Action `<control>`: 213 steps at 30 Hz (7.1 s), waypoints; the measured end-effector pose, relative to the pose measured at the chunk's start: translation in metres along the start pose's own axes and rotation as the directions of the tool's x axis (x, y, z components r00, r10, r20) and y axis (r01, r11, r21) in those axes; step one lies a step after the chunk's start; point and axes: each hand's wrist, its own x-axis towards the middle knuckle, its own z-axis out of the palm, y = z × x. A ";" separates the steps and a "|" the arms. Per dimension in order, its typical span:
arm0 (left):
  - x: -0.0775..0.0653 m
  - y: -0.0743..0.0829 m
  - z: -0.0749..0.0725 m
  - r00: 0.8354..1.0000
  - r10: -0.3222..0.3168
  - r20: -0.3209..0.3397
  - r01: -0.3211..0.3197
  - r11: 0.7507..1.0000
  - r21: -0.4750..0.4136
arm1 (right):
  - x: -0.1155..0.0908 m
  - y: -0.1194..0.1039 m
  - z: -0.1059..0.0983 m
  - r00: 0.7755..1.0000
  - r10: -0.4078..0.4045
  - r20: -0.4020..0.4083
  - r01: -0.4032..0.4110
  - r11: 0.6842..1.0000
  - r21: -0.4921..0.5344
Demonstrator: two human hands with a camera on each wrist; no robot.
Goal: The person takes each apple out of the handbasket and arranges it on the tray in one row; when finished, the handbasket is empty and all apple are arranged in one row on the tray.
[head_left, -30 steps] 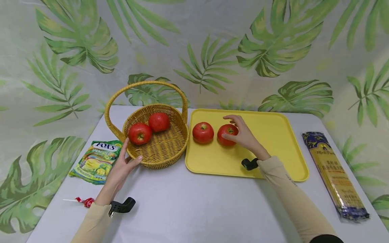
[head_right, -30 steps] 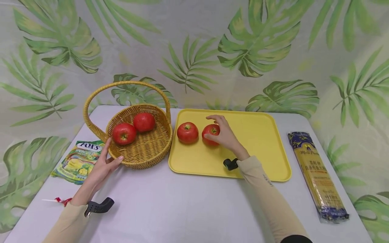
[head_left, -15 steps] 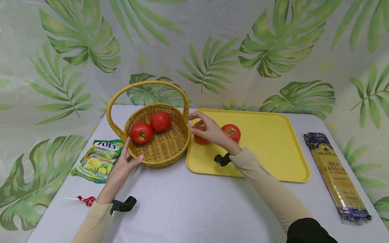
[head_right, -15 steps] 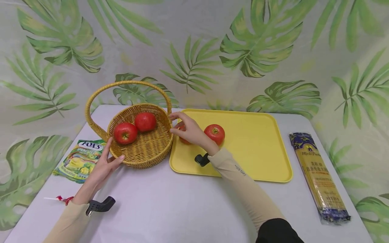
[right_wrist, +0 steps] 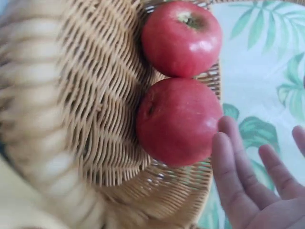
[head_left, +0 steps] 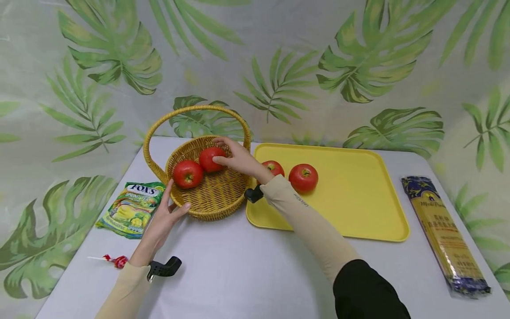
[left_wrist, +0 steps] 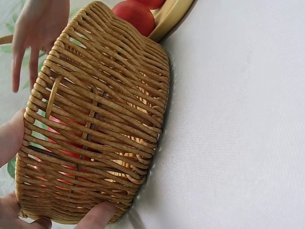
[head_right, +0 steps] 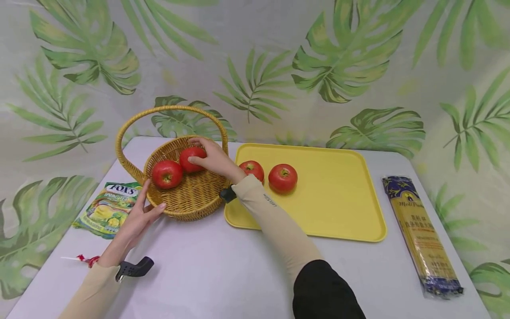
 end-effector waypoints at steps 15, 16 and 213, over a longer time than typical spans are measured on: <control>0.000 0.001 0.001 1.000 0.003 0.002 -0.003 1.000 -0.007 | 0.030 0.008 0.024 0.951 0.308 0.012 -0.308 0.951 0.016; 0.000 0.000 0.001 1.000 0.000 0.003 0.000 1.000 -0.011 | 0.031 0.009 0.026 0.946 0.324 0.014 -0.324 0.946 0.005; 0.001 -0.002 0.004 1.000 0.013 -0.003 -0.013 1.000 0.011 | 0.039 0.000 0.069 0.934 0.155 0.323 -0.108 0.981 -0.159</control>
